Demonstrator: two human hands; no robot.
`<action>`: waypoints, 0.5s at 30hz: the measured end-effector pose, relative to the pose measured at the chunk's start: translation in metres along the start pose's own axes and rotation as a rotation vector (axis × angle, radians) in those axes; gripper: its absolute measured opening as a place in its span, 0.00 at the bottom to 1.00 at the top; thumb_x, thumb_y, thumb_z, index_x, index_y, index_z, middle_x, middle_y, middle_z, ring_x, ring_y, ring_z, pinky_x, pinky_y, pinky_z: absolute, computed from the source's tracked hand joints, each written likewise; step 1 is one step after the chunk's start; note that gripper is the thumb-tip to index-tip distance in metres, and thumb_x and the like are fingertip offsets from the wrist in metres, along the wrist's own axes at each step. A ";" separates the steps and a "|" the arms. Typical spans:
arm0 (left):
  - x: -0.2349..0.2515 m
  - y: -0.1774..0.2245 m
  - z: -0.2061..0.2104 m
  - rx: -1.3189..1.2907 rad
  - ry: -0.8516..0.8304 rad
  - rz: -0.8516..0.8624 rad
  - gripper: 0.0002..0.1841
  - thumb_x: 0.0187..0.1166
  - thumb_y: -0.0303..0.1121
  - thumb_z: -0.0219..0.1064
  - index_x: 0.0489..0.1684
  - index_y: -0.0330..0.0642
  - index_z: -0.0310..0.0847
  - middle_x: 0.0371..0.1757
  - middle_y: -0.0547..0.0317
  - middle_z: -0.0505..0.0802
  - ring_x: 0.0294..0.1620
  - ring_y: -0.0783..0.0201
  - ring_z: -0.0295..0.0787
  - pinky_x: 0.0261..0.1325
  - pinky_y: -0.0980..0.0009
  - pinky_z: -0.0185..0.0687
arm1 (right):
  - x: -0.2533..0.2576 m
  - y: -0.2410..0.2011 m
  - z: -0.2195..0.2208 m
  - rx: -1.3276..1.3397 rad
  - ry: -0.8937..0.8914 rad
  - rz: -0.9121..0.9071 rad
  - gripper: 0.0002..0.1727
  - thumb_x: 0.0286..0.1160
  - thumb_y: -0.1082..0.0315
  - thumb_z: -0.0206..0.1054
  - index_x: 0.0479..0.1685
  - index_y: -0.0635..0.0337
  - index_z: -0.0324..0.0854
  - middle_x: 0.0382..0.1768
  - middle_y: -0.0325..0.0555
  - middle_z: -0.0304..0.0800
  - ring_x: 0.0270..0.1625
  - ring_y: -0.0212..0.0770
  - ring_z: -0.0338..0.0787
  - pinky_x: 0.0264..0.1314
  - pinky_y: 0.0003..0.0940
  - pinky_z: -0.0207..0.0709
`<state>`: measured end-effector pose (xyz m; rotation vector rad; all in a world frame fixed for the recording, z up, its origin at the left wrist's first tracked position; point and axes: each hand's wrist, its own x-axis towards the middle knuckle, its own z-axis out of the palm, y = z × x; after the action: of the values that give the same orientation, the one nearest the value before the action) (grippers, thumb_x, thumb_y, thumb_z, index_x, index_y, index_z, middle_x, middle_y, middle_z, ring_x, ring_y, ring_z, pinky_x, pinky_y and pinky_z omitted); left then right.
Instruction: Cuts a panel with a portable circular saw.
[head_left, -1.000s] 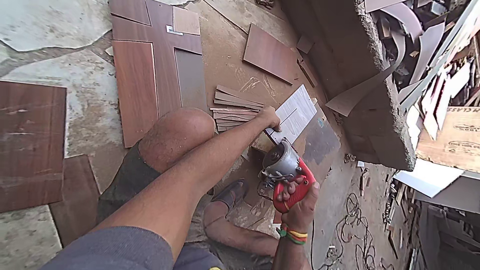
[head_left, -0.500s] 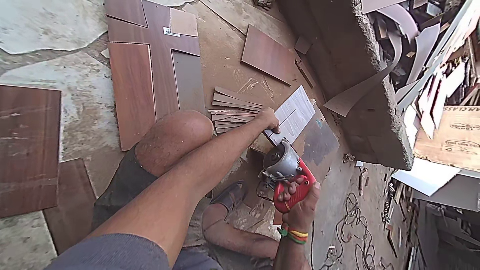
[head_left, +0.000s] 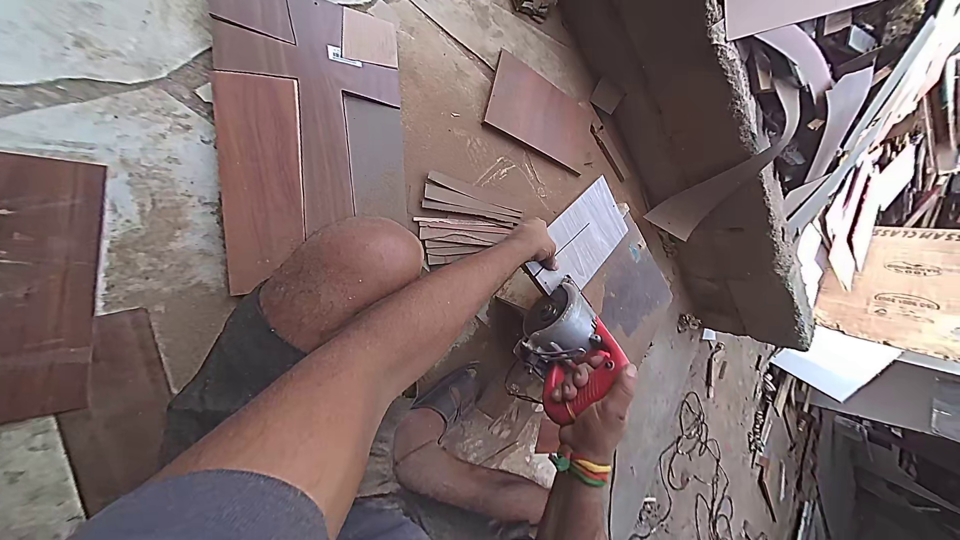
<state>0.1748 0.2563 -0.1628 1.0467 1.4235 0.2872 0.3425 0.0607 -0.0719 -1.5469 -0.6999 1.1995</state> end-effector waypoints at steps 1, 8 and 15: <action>-0.001 0.001 -0.001 0.003 -0.005 -0.003 0.40 0.57 0.37 0.89 0.72 0.31 0.75 0.62 0.35 0.89 0.63 0.43 0.88 0.65 0.43 0.83 | 0.000 0.000 0.000 -0.004 -0.001 0.002 0.38 0.89 0.34 0.30 0.36 0.57 0.75 0.10 0.37 0.78 0.08 0.35 0.81 0.10 0.34 0.82; 0.001 0.001 -0.002 0.029 -0.012 0.010 0.42 0.56 0.37 0.89 0.73 0.30 0.75 0.62 0.35 0.89 0.64 0.42 0.88 0.65 0.42 0.83 | 0.003 -0.002 0.001 0.004 0.001 0.000 0.39 0.89 0.34 0.29 0.38 0.56 0.75 0.10 0.37 0.78 0.08 0.34 0.80 0.09 0.33 0.81; 0.002 0.001 -0.001 0.025 -0.013 0.012 0.41 0.56 0.37 0.89 0.73 0.31 0.75 0.62 0.35 0.89 0.64 0.42 0.88 0.65 0.43 0.83 | 0.006 -0.006 0.004 -0.008 0.018 0.016 0.40 0.89 0.34 0.26 0.37 0.57 0.75 0.10 0.37 0.78 0.08 0.35 0.80 0.09 0.34 0.80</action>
<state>0.1746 0.2583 -0.1633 1.0759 1.4124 0.2716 0.3417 0.0692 -0.0682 -1.5707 -0.6830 1.1945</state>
